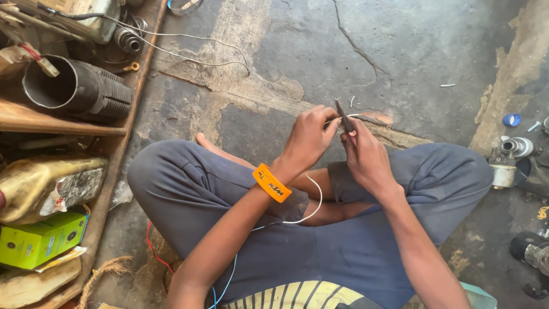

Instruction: The person sits cross-legged on the floor and uses pliers to strip the white insulation from a wire, exposing the copper strands. The person repeatedly grips and pulls the insulation to remove it in sections.

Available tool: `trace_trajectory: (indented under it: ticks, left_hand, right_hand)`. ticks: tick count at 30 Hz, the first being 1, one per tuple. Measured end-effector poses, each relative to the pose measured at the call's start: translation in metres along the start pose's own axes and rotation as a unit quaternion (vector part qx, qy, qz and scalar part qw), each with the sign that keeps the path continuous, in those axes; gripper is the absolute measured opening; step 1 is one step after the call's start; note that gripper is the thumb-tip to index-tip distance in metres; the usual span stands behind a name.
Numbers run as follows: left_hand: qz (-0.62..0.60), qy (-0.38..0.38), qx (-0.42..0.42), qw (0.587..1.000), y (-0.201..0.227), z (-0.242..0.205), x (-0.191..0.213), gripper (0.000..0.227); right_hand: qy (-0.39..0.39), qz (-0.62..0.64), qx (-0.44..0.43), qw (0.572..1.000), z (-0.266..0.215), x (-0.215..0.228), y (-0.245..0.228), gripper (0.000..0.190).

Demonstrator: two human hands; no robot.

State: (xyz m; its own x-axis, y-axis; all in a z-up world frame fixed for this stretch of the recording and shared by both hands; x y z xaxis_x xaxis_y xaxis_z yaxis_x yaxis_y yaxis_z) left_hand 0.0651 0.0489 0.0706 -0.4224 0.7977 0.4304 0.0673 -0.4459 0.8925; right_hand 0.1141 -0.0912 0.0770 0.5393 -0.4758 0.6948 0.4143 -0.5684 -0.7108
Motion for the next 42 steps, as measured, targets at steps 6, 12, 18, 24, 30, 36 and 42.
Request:
trace_trajectory:
  ticks: [6,12,18,24,30,36,42]
  left_hand:
    - [-0.034,-0.016,0.078,0.996,-0.013,0.002,0.000,0.021]
    - [-0.060,-0.049,0.108,0.991,-0.016,0.002,-0.004,0.023]
    - [-0.077,-0.054,0.115,0.989,-0.018,0.002,-0.004,0.022]
    - [-0.028,-0.009,0.034,0.999,-0.011,-0.001,-0.008,0.016]
    - [0.082,-0.021,-0.061,0.995,0.006,-0.010,-0.014,0.010]
    - [0.146,-0.065,-0.134,0.978,0.017,-0.013,-0.019,0.023]
    - [0.188,-0.066,-0.156,0.967,0.011,-0.018,-0.026,0.019]
  right_hand:
    - [-0.037,0.077,-0.052,0.995,0.003,-0.005,0.007,0.029]
    - [-0.037,0.094,-0.033,0.994,0.002,-0.011,-0.002,0.027]
    - [-0.001,0.041,0.020,0.999,0.002,-0.005,-0.009,0.027]
    - [-0.041,0.094,-0.042,0.994,0.001,-0.014,0.005,0.030]
    - [-0.098,0.150,-0.084,0.980,0.001,-0.019,0.017,0.020]
    - [-0.142,0.217,-0.130,0.957,0.000,-0.024,0.027,0.014]
    - [-0.130,0.260,-0.113,0.950,0.000,-0.033,0.036,0.013]
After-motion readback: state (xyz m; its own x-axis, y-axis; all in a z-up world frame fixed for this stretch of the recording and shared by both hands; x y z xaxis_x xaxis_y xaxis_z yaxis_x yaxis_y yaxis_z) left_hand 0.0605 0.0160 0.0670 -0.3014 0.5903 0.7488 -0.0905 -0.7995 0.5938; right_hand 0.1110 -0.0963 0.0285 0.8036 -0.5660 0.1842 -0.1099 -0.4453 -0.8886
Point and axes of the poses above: each hand's wrist, its own z-axis towards the middle knuckle, its own x-axis out of the back of the hand, y = z × x, the point moved 7 cm from there along z, towards the middle knuckle, and after that the axes turned 3 degrees about -x, right-handed, at the moved point
